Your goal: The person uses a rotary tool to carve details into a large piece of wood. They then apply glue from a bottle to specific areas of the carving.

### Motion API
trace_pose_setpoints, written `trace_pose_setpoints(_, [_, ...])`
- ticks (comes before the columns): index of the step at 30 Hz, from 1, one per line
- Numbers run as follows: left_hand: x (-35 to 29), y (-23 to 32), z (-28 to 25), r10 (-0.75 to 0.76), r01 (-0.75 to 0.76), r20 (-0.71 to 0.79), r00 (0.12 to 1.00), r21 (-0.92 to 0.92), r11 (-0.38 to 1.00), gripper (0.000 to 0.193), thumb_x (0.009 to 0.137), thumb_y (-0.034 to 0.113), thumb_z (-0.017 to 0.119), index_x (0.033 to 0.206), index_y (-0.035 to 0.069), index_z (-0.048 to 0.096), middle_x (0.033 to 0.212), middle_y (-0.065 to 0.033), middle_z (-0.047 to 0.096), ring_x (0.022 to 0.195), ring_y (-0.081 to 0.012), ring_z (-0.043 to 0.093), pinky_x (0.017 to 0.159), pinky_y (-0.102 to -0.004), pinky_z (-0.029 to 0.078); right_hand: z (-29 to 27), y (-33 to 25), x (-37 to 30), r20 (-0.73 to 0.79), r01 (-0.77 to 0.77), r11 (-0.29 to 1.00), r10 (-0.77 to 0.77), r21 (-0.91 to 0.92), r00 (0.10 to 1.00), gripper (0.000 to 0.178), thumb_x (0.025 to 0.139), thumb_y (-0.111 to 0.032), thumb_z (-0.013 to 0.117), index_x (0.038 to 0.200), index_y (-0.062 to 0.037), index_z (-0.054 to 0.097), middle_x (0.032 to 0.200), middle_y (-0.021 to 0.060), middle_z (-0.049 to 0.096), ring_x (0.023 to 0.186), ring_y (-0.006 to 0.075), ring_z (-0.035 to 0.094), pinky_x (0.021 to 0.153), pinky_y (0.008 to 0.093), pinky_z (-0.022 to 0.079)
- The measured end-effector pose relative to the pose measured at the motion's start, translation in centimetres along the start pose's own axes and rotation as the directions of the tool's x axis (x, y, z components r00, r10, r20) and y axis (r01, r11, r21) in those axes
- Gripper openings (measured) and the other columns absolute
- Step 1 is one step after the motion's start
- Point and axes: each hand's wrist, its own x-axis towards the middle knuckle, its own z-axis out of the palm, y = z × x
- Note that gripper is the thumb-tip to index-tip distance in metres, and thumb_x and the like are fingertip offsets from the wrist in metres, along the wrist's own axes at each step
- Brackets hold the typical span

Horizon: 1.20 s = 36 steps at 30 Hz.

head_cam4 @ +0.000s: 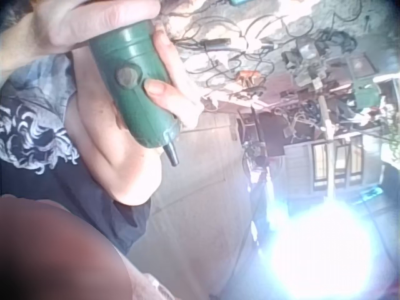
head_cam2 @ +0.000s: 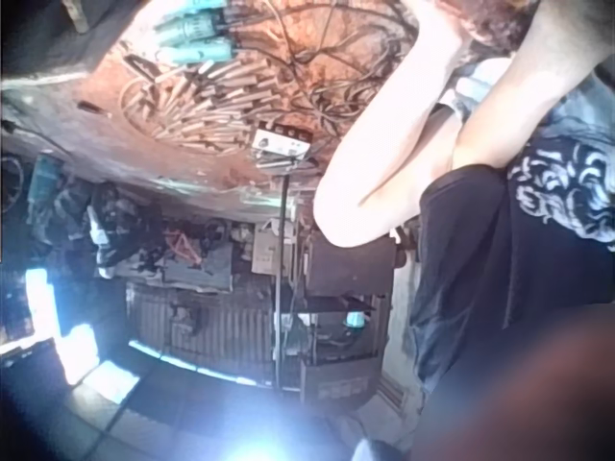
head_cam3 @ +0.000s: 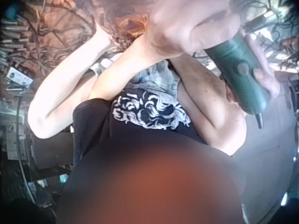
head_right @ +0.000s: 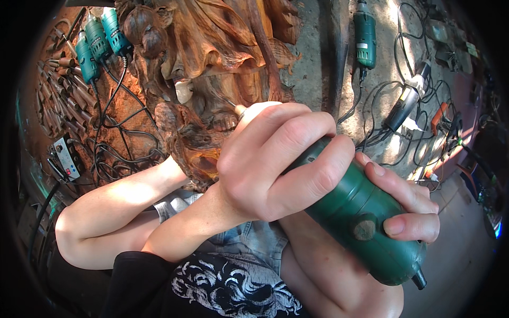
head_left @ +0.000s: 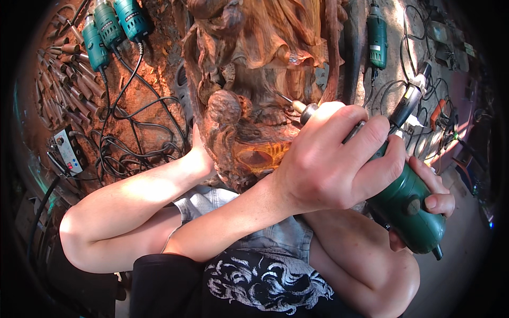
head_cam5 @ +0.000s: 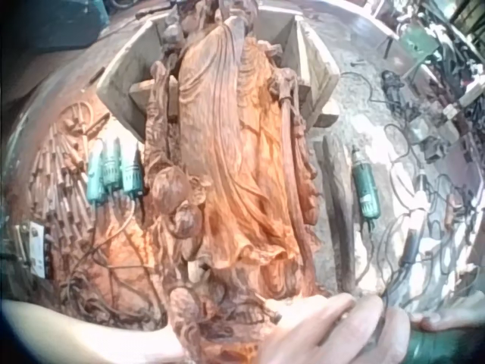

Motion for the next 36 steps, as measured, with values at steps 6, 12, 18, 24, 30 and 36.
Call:
trace_pose_setpoints(6, [0.1, 0.2, 0.3, 0.008, -0.009, -0.008, 1.000, -0.080, 0.997, 0.022, 0.073, 0.012, 0.074, 0.094, 0.005, 0.069, 0.091, -0.0087, 0.063, 0.073, -0.0213, 0.062, 0.058, -0.0319, 0.051, 1.4, -1.7, 0.4, -0.074, -0.026, 0.991, 0.017, -0.131, 0.997, 0.073, 0.080, -0.050, 0.092, 0.125, -0.0147, 0.047, 0.132, 0.0394, 0.063, 0.114, 0.0529, 0.072, 0.095, 0.0528, 0.066])
trace_pose_setpoints(12, [0.1, 0.2, 0.3, 0.009, -0.010, -0.014, 1.000, -0.095, 0.995, 0.022, 0.075, 0.012, 0.073, 0.095, 0.004, 0.068, 0.090, -0.0087, 0.061, 0.072, -0.0204, 0.060, 0.056, -0.0316, 0.049, 1.2, -1.7, 0.1, -0.086, -0.010, 0.983, -0.006, -0.182, 0.996, 0.076, 0.078, -0.052, 0.093, 0.125, -0.0161, 0.045, 0.132, 0.0353, 0.065, 0.113, 0.0499, 0.073, 0.098, 0.0497, 0.065])
trace_pose_setpoints(18, [0.1, 0.2, 0.4, 0.009, -0.011, -0.015, 1.000, -0.104, 0.995, 0.021, 0.076, 0.012, 0.073, 0.095, 0.004, 0.068, 0.090, -0.0083, 0.060, 0.071, -0.0204, 0.059, 0.057, -0.0315, 0.049, 1.5, -2.7, 0.3, -0.093, -0.089, 0.970, 0.069, -0.228, 0.993, 0.074, 0.079, -0.053, 0.092, 0.123, -0.0182, 0.045, 0.132, 0.0322, 0.066, 0.113, 0.0471, 0.074, 0.100, 0.0442, 0.064])
trace_pose_setpoints(24, [0.3, 0.4, -0.2, -0.010, 0.011, 0.015, 1.000, -0.088, 0.996, 0.024, 0.073, 0.013, 0.077, 0.095, 0.007, 0.071, 0.089, -0.0079, 0.064, 0.073, -0.0216, 0.065, 0.058, -0.0321, 0.055, 1.7, -2.6, 0.3, -0.114, -0.088, 0.967, 0.062, -0.239, 0.992, 0.073, 0.080, -0.054, 0.091, 0.122, -0.0190, 0.043, 0.132, 0.0313, 0.065, 0.112, 0.0462, 0.074, 0.100, 0.0443, 0.063])
trace_pose_setpoints(30, [0.1, 0.3, 0.3, 0.006, -0.007, -0.010, 1.000, -0.087, 0.996, 0.022, 0.075, 0.013, 0.072, 0.095, 0.005, 0.068, 0.092, -0.0085, 0.061, 0.074, -0.0211, 0.061, 0.058, -0.0321, 0.050, 2.0, -2.2, -0.1, -0.153, -0.084, 0.961, 0.045, -0.263, 0.987, 0.073, 0.081, -0.057, 0.089, 0.123, -0.0186, 0.043, 0.130, 0.0301, 0.066, 0.112, 0.0458, 0.074, 0.100, 0.0442, 0.064])
trace_pose_setpoints(36, [0.2, 0.3, 0.1, -0.014, 0.013, -0.013, 1.000, -0.076, 0.997, 0.022, 0.075, 0.013, 0.073, 0.095, 0.006, 0.069, 0.094, -0.0085, 0.062, 0.077, -0.0216, 0.062, 0.059, -0.0324, 0.051, 2.0, -2.3, 0.2, -0.136, -0.112, 0.967, 0.082, -0.228, 0.987, 0.073, 0.083, -0.058, 0.087, 0.125, -0.0187, 0.041, 0.130, 0.0306, 0.066, 0.111, 0.0445, 0.074, 0.097, 0.0431, 0.065])
